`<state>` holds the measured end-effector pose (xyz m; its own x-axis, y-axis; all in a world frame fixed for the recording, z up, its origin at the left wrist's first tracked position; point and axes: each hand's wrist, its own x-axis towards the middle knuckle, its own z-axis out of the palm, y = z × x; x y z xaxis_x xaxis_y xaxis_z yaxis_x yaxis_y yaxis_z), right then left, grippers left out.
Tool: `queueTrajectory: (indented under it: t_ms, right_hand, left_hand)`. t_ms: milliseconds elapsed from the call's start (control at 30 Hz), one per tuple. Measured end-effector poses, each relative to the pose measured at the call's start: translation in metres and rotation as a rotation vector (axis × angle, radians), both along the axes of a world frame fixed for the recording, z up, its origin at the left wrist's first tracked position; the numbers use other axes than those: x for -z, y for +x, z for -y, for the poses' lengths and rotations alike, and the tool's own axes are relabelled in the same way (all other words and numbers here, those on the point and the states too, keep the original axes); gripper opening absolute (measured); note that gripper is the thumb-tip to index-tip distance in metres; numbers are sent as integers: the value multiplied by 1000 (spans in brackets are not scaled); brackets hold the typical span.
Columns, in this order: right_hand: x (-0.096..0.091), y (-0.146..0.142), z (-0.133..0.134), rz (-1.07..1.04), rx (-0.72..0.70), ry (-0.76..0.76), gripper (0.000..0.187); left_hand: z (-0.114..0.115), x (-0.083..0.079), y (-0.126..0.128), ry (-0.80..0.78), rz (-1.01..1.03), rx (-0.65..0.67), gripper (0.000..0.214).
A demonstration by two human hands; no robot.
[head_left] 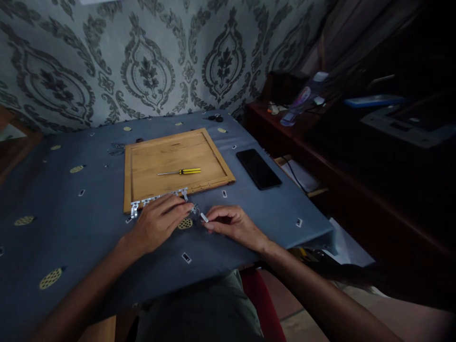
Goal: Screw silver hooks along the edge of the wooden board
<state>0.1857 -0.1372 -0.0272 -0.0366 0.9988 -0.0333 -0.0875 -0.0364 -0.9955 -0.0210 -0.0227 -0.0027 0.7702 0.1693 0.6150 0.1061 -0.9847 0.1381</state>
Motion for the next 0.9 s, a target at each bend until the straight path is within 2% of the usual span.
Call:
queueTrajectory:
  t_ms: [200,300,433,633,900]
  right_hand:
    - [2,8,-13,140,211,15,19]
    - [7,10,-26,202,237,16,19]
    - [16,8,-44,318,264,57,18]
    - [24,6,-51,441,274,96,15]
    - [29,4,-53,500,289,111,15]
  left_hand:
    - [-31,-8,6,-264,43,-130,19]
    - [-51,-9,13,-387,14,-174,21]
    - [-68,-2,27,-546,-151,-231,24]
    - [-67,14,40,-465,-245,-209,22]
    - [-63,9,38,-430,-347,-219,24]
